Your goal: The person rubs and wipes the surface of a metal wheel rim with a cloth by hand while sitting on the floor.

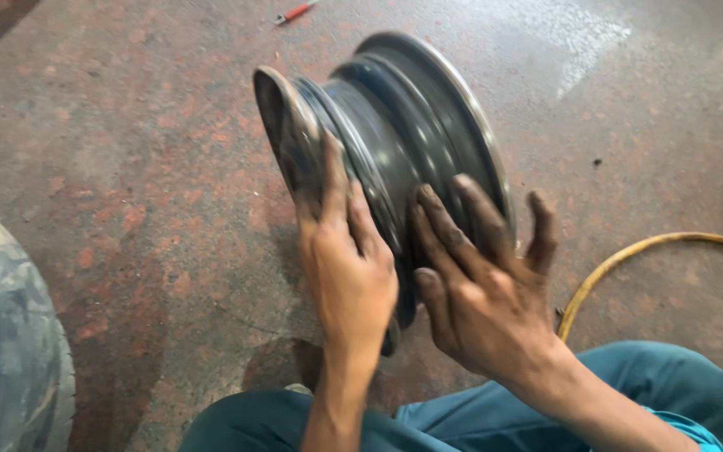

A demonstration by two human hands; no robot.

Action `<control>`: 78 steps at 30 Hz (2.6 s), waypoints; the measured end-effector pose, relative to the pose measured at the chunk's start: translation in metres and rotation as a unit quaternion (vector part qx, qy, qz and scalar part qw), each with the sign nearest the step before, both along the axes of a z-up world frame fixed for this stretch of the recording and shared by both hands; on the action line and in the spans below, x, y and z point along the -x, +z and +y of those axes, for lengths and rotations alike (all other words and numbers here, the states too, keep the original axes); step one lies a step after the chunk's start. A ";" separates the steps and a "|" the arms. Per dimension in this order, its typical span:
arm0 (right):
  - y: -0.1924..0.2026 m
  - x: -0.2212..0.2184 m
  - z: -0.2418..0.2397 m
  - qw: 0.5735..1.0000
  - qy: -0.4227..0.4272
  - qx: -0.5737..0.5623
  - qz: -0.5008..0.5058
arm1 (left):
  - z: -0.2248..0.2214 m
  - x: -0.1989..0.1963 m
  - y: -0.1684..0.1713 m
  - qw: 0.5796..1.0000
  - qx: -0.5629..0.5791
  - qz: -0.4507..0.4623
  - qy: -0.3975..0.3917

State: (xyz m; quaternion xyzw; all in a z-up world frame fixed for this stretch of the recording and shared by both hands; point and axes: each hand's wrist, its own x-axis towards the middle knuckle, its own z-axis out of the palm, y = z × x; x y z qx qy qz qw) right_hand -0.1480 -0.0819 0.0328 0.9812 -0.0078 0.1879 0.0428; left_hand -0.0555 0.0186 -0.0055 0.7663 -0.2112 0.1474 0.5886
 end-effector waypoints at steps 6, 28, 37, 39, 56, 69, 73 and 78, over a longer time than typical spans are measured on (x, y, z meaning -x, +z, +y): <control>0.028 -0.122 -0.035 0.989 0.040 -0.088 0.107 | 0.008 0.023 0.003 0.993 0.017 0.115 -0.017; 0.001 -0.045 -0.031 0.989 0.112 -0.094 0.033 | 0.000 -0.002 0.002 0.994 -0.001 0.112 -0.002; -0.005 -0.065 -0.046 0.984 0.132 -0.115 0.012 | -0.004 -0.003 -0.001 0.998 -0.004 0.063 0.009; 0.005 -0.089 -0.045 0.983 0.137 -0.118 0.021 | 0.000 -0.004 0.001 1.000 -0.001 0.019 0.005; 0.008 -0.105 -0.040 0.984 0.110 -0.137 0.035 | -0.003 -0.020 -0.008 0.999 0.014 -0.041 0.016; -0.015 -0.070 -0.044 0.995 0.065 -0.068 -0.043 | -0.010 -0.032 -0.010 0.998 0.027 0.063 0.004; -0.017 -0.094 -0.046 0.997 0.060 -0.043 -0.034 | -0.013 -0.047 -0.005 0.997 0.026 0.068 0.006; -0.039 -0.001 -0.012 1.000 0.000 -0.013 -0.024 | -0.015 -0.056 0.010 0.974 0.001 0.227 0.011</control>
